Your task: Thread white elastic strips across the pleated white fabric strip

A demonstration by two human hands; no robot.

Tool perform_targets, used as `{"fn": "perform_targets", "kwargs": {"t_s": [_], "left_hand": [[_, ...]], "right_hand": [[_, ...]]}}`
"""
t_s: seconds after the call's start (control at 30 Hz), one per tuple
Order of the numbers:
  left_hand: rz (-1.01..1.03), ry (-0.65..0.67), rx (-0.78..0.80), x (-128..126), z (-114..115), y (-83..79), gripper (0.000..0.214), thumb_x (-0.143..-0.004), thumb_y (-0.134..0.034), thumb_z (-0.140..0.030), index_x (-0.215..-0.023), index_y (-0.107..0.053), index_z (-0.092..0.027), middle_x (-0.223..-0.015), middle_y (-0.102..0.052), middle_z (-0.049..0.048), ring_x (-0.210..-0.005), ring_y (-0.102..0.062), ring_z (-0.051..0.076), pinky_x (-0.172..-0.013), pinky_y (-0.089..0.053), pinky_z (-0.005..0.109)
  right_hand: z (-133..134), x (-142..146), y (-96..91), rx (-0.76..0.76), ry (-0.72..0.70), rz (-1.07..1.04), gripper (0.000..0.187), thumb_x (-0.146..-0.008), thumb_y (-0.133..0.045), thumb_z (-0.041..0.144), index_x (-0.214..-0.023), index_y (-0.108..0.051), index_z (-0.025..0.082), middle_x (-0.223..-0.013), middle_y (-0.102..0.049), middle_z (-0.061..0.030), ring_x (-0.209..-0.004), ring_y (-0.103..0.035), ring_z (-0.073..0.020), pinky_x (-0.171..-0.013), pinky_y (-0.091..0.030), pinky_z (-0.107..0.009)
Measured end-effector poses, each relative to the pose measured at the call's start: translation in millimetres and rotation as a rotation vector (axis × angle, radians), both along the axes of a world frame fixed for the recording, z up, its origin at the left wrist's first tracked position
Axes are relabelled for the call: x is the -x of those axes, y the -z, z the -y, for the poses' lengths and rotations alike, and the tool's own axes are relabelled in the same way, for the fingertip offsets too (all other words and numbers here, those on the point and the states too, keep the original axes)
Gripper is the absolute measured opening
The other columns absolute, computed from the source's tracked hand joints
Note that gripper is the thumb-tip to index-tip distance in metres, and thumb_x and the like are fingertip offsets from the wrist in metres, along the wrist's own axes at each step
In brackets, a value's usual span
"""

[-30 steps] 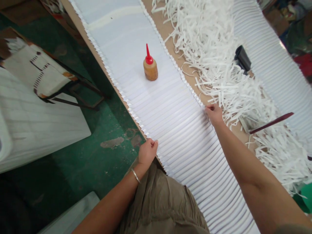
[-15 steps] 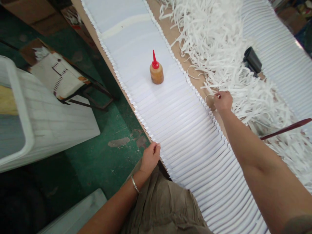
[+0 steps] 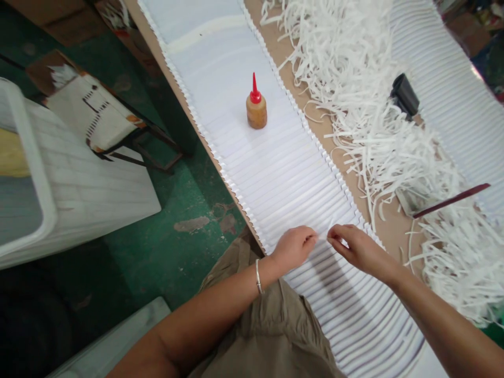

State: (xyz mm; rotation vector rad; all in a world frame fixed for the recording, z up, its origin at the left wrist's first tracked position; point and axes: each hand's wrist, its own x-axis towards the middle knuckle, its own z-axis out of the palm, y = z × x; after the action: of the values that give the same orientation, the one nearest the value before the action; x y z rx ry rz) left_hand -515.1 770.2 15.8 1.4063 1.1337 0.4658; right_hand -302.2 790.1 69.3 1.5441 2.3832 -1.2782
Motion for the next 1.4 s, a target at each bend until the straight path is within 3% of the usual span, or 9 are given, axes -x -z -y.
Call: {"fn": "perform_targets", "kwargs": {"t_s": [0.1, 0.23, 0.47, 0.63, 0.77, 0.93, 1.07, 1.27, 1.4], "left_hand": [[-0.055, -0.084, 0.102, 37, 13, 14.4, 0.023, -0.091, -0.054, -0.029, -0.084, -0.073, -0.018, -0.079, -0.071, 0.0055, -0.076, -0.065, 0.019, -0.068, -0.049, 0.027], [-0.104, -0.239, 0.168, 84, 30, 32.5, 0.022, -0.088, -0.056, -0.03, -0.076, -0.068, -0.018, -0.067, -0.066, 0.0021, -0.064, -0.058, 0.016, -0.059, -0.043, 0.024], [-0.165, -0.468, 0.228, 121, 37, 56.1, 0.024, -0.085, -0.06, -0.037, -0.07, -0.059, -0.018, -0.051, -0.051, -0.0052, -0.05, -0.047, 0.012, -0.054, -0.036, 0.023], [-0.144, -0.514, 0.237, 118, 25, 67.6, 0.021, -0.089, -0.055, -0.032, -0.074, -0.061, -0.018, -0.053, -0.056, -0.0038, -0.052, -0.053, 0.013, -0.06, -0.042, 0.025], [-0.253, -0.576, 0.217, 108, 15, 75.9, 0.02, -0.09, -0.055, -0.027, -0.072, -0.059, -0.019, -0.059, -0.061, -0.0023, -0.058, -0.058, 0.014, -0.064, -0.044, 0.026], [-0.414, -0.62, 0.148, 98, 8, 86.2, 0.02, -0.089, -0.063, -0.027, -0.071, -0.058, -0.019, -0.071, -0.067, 0.0006, -0.07, -0.062, 0.016, -0.071, -0.045, 0.027], [-0.457, -0.624, 0.138, 95, 6, 90.5, 0.017, -0.091, -0.06, -0.024, -0.075, -0.059, -0.019, -0.076, -0.069, 0.0024, -0.074, -0.064, 0.017, -0.072, -0.045, 0.027], [-0.501, -0.615, 0.129, 94, 7, 90.6, 0.016, -0.092, -0.058, -0.023, -0.076, -0.059, -0.02, -0.077, -0.069, 0.0026, -0.075, -0.065, 0.017, -0.073, -0.046, 0.028], [-0.511, -0.609, 0.123, 94, 8, 88.7, 0.017, -0.092, -0.058, -0.025, -0.076, -0.059, -0.02, -0.075, -0.069, 0.0024, -0.074, -0.065, 0.017, -0.074, -0.046, 0.028]], "right_hand": [[-5, -9, 9.3, 0.077, 0.076, 0.004, 0.014, -0.094, -0.052, 0.035, -0.088, -0.062, 0.026, -0.077, -0.071, -0.0006, -0.069, -0.065, -0.0209, -0.065, -0.047, -0.032], [-14, -19, 36.0, 0.121, 0.114, 0.022, 0.019, -0.092, -0.053, 0.04, -0.086, -0.064, 0.026, -0.072, -0.07, -0.0002, -0.066, -0.064, -0.0206, -0.063, -0.046, -0.031], [-47, -33, 69.6, 0.075, 0.16, 0.081, 0.026, -0.088, -0.056, 0.049, -0.081, -0.066, 0.026, -0.074, -0.071, -0.0008, -0.07, -0.065, -0.0207, -0.067, -0.048, -0.031], [-88, -43, 82.5, 0.03, 0.275, 0.174, 0.033, -0.082, -0.063, 0.055, -0.073, -0.064, 0.024, -0.063, -0.066, -0.0008, -0.061, -0.06, -0.019, -0.059, -0.044, -0.03], [-121, -43, 87.4, 0.082, 0.45, 0.096, 0.022, -0.084, -0.065, 0.041, -0.088, -0.067, 0.02, -0.071, -0.071, -0.0042, -0.061, -0.06, -0.0171, -0.06, -0.047, -0.029], [-151, -36, 86.6, 0.011, 0.535, 0.102, 0.013, -0.085, -0.068, 0.029, -0.083, -0.063, 0.018, -0.066, -0.068, -0.0047, -0.054, -0.054, -0.0135, -0.055, -0.043, -0.026], [-163, -29, 89.6, -0.02, 0.558, 0.087, 0.008, -0.089, -0.062, 0.024, -0.089, -0.065, 0.017, -0.072, -0.071, -0.006, -0.057, -0.054, -0.0127, -0.059, -0.044, -0.026], [-170, -24, 101.5, -0.12, 0.596, 0.102, 0.013, -0.084, -0.068, 0.028, -0.081, -0.06, 0.019, -0.064, -0.066, -0.0027, -0.054, -0.054, -0.0133, -0.058, -0.042, -0.027], [-170, -26, 109.1, -0.18, 0.583, 0.125, 0.011, -0.085, -0.064, 0.03, -0.082, -0.063, 0.019, -0.067, -0.067, -0.0033, -0.057, -0.054, -0.0149, -0.062, -0.043, -0.03]]}}
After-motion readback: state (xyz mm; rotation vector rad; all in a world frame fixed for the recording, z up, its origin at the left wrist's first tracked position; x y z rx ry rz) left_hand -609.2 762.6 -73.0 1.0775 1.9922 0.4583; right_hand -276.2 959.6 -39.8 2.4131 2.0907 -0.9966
